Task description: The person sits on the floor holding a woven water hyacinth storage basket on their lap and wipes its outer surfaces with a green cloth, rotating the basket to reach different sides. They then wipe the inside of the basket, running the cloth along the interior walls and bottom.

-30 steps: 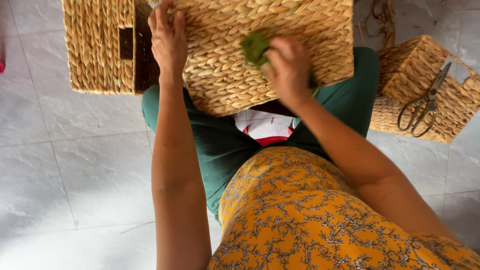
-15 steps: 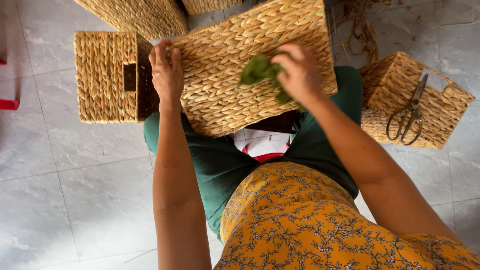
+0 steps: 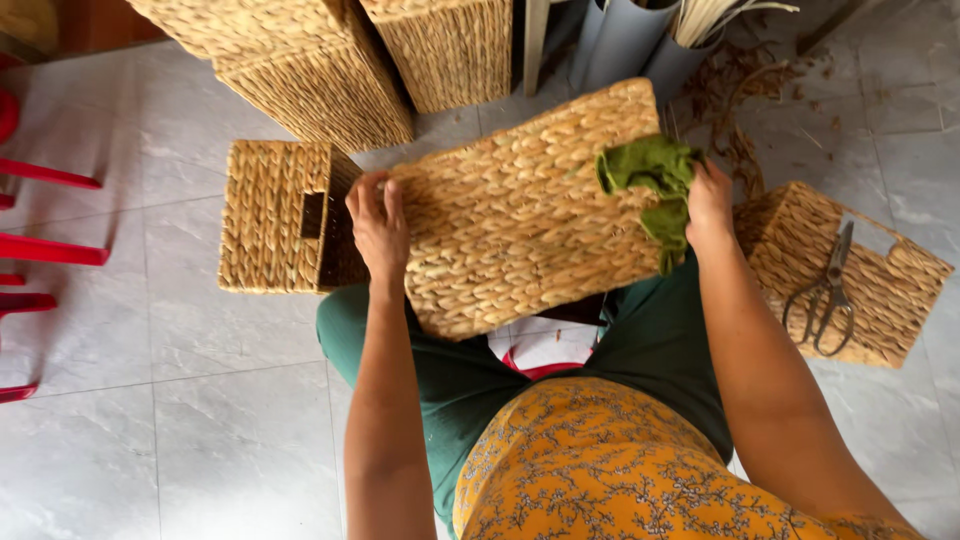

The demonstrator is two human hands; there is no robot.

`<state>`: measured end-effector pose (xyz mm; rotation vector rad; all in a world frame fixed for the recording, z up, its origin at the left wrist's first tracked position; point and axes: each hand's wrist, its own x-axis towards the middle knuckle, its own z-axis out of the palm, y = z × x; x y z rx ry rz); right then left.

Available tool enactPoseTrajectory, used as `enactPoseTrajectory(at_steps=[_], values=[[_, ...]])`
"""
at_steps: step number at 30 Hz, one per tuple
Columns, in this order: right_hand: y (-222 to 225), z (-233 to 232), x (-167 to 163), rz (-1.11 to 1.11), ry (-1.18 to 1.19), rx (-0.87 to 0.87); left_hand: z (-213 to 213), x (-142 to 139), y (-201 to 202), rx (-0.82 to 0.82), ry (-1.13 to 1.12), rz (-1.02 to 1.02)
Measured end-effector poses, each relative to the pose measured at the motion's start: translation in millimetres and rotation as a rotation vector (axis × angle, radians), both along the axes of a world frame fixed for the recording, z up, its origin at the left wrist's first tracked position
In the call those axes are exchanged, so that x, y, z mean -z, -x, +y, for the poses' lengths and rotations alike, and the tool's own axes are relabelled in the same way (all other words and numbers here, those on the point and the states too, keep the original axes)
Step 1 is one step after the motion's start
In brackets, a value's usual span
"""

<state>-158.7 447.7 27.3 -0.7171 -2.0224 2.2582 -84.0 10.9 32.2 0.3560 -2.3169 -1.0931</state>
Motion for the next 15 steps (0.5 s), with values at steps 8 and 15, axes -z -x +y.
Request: enactPoseTrajectory(at_steps=[8,15], values=[[-48.4,21.7,7.8,0.146,0.296,0.057,42.6,-47.9,-68.2,-0.095,-0.28,0.221],[-50.4,42.6,42.6,0.265,0.377,-0.068,22.1,-25.9,-83.6,0.027,-0.623,0.539]])
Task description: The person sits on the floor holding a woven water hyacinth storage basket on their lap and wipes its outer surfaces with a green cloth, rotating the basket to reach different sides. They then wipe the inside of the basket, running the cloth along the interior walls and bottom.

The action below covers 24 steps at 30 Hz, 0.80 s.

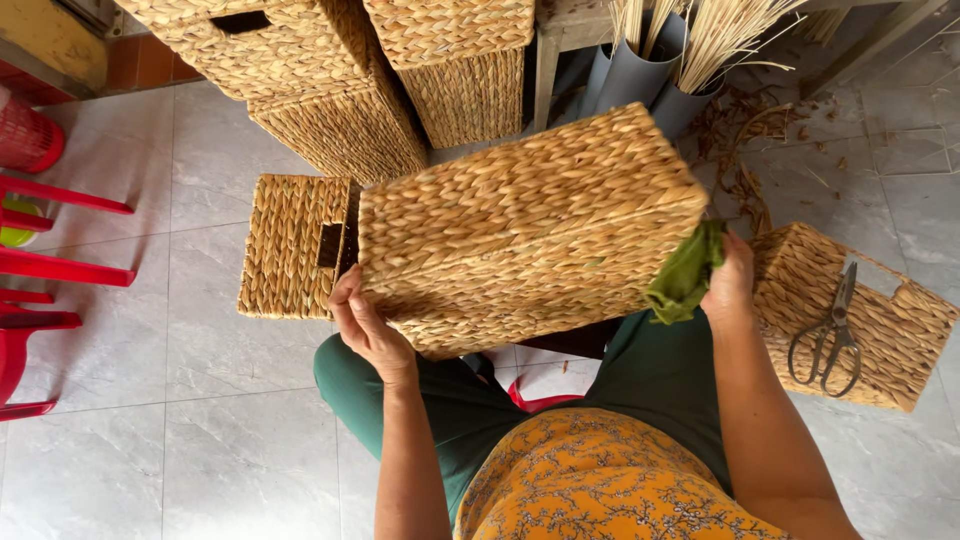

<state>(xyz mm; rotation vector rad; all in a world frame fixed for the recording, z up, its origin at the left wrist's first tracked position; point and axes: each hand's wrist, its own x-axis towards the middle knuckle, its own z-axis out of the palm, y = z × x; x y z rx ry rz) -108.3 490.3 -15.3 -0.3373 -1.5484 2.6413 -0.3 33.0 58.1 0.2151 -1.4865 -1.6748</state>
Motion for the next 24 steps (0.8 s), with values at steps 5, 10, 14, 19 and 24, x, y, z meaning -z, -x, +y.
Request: enactPoseTrajectory(at_steps=[5,10,14,19,24], values=[[-3.2,6.5,2.6,-0.118,-0.268,-0.063,-38.4,38.3,-15.1,-0.1,-0.083,-0.214],[-11.7,32.4,-5.4,-0.135,-0.538,-0.277,-83.4,56.5,-7.9,-0.056,-0.016,-0.734],[-17.4,38.5,-17.5,-0.119,-0.788,-0.434,-110.4,51.9,35.4,0.012,0.36,-0.946],[-24.4,31.4,-26.8,-0.305,-0.979,-0.466,-101.5,26.0,75.4,0.344,0.024,-0.989],[-43.5,39.0,-9.5,-0.372,-0.658,-0.374,-77.0,-7.6,66.3,0.416,0.127,-0.965]])
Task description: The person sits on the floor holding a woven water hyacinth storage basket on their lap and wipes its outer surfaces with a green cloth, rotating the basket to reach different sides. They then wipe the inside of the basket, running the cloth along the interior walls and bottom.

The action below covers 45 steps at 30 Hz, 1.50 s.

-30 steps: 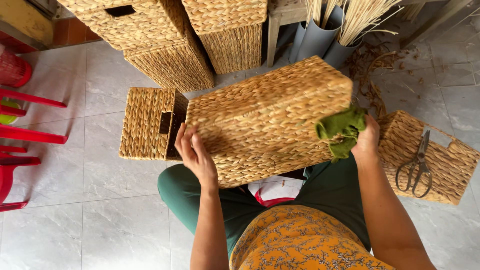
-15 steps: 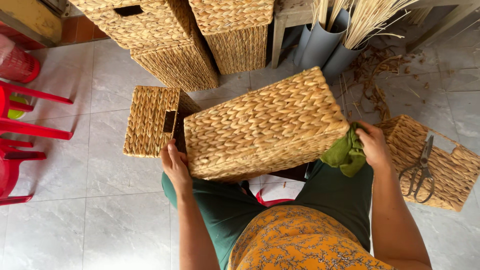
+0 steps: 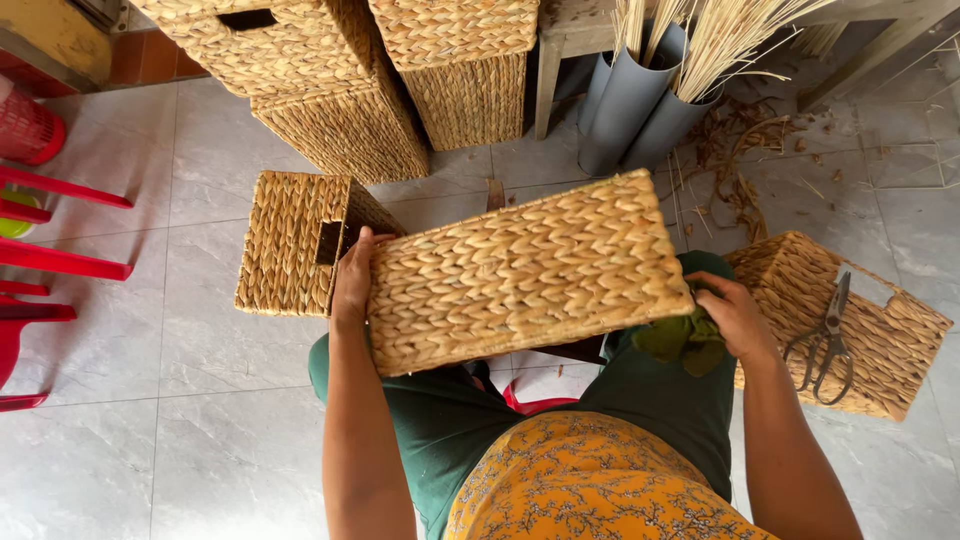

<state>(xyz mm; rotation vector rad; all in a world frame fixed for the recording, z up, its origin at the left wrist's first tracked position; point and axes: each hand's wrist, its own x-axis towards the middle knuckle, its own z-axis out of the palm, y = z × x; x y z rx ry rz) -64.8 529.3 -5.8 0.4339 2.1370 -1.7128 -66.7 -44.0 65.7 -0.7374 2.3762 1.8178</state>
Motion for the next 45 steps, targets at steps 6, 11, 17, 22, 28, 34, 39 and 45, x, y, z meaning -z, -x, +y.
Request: enactPoseTrajectory(at_steps=[6,11,17,22,28,34,39,45], values=[[-17.5,10.2,20.1,0.107,0.064,0.034,7.4,0.3,-36.8,-0.129,-0.232,0.381],[-17.4,3.2,5.7,0.199,-0.177,-0.032,-6.3,24.6,-25.4,-0.208,-0.339,0.34],[-22.1,-3.4,-35.8,0.306,-0.258,-0.126,-26.7,37.6,7.4,-0.244,-0.14,-0.176],[-25.0,-8.5,-47.3,0.237,0.202,0.116,-22.4,41.4,16.9,0.026,-0.424,-0.322],[-25.8,5.4,-25.9,0.191,0.319,0.164,-8.5,39.6,-16.1,0.146,-0.435,0.026],[-32.1,28.1,-8.9,0.234,0.257,0.185,11.6,-10.8,-52.6,0.053,-0.586,0.301],[-39.5,22.1,-33.3,0.39,0.104,0.085,30.8,-48.3,-84.9,0.053,-0.713,0.47],[-41.6,14.0,-113.4,0.661,0.509,0.177,88.9,-47.5,-107.9,0.039,-0.316,0.442]])
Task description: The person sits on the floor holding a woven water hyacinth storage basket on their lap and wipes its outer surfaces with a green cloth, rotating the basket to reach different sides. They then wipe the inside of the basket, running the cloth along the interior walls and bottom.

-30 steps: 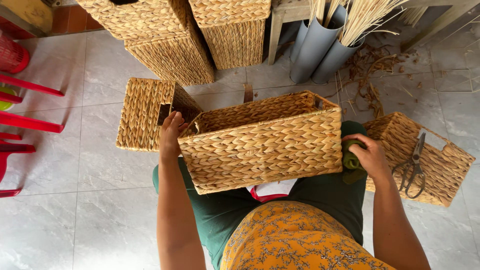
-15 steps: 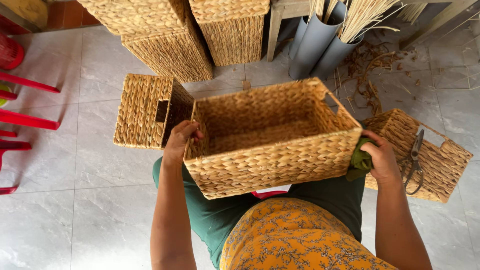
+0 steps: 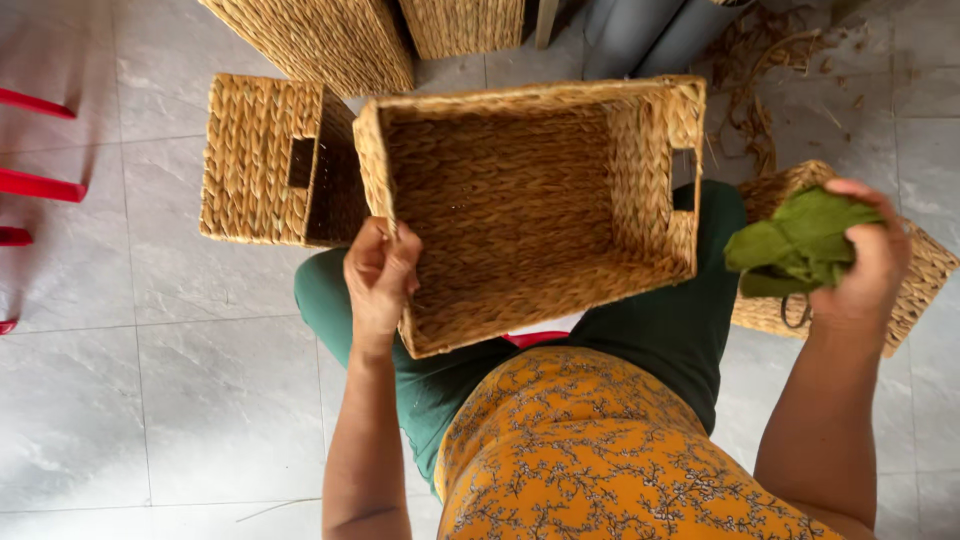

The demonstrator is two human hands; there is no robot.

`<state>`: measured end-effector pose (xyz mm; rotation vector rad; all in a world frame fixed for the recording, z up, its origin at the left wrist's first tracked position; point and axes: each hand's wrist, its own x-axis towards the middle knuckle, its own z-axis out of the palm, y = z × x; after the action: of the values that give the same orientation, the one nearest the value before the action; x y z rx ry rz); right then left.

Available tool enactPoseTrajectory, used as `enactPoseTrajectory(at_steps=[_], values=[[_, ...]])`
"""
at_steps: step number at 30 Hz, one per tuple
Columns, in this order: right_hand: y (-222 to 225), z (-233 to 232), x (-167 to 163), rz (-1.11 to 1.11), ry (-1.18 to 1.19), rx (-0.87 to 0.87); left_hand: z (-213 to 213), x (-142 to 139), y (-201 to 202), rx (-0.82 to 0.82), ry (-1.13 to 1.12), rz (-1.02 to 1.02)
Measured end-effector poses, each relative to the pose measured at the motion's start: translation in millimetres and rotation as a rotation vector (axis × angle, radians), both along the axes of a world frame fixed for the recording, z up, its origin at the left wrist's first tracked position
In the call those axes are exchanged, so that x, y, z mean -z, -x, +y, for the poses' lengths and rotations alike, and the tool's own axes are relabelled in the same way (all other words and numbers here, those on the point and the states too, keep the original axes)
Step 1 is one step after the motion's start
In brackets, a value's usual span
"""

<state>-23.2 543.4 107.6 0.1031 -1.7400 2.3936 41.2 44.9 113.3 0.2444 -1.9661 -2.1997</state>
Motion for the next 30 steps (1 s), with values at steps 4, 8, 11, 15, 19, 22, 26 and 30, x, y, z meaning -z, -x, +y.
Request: enactPoseTrajectory(at_steps=[4,8,11,15,19,22,26,30], values=[[0.8,-44.7,-28.3,0.039,0.005,-0.062,4.0,6.1,3.9,-0.06,-0.025,0.025],[2.4,-139.8,-12.5,0.1,-0.152,-0.517,10.8,11.2,-20.2,-0.055,0.0,0.058],[5.0,-219.6,17.2,0.256,-0.465,-0.746,19.3,13.4,-37.0,-0.063,-0.016,0.101],[-8.4,-296.2,69.0,0.309,-0.784,-1.092,29.7,15.3,-51.2,-0.097,-0.02,0.17],[-17.5,-299.9,113.9,0.261,-1.002,-1.131,30.3,18.8,-58.6,-0.091,-0.002,0.206],[-15.2,-287.4,137.2,0.215,-1.154,-1.087,31.2,23.0,-62.6,-0.105,-0.024,0.201],[5.6,-234.9,148.1,0.216,-1.309,-0.884,28.1,25.6,-64.8,-0.097,-0.033,0.198],[45.6,-148.6,143.6,-0.375,-1.682,-0.863,23.2,28.1,-63.0,-0.103,-0.03,0.193]])
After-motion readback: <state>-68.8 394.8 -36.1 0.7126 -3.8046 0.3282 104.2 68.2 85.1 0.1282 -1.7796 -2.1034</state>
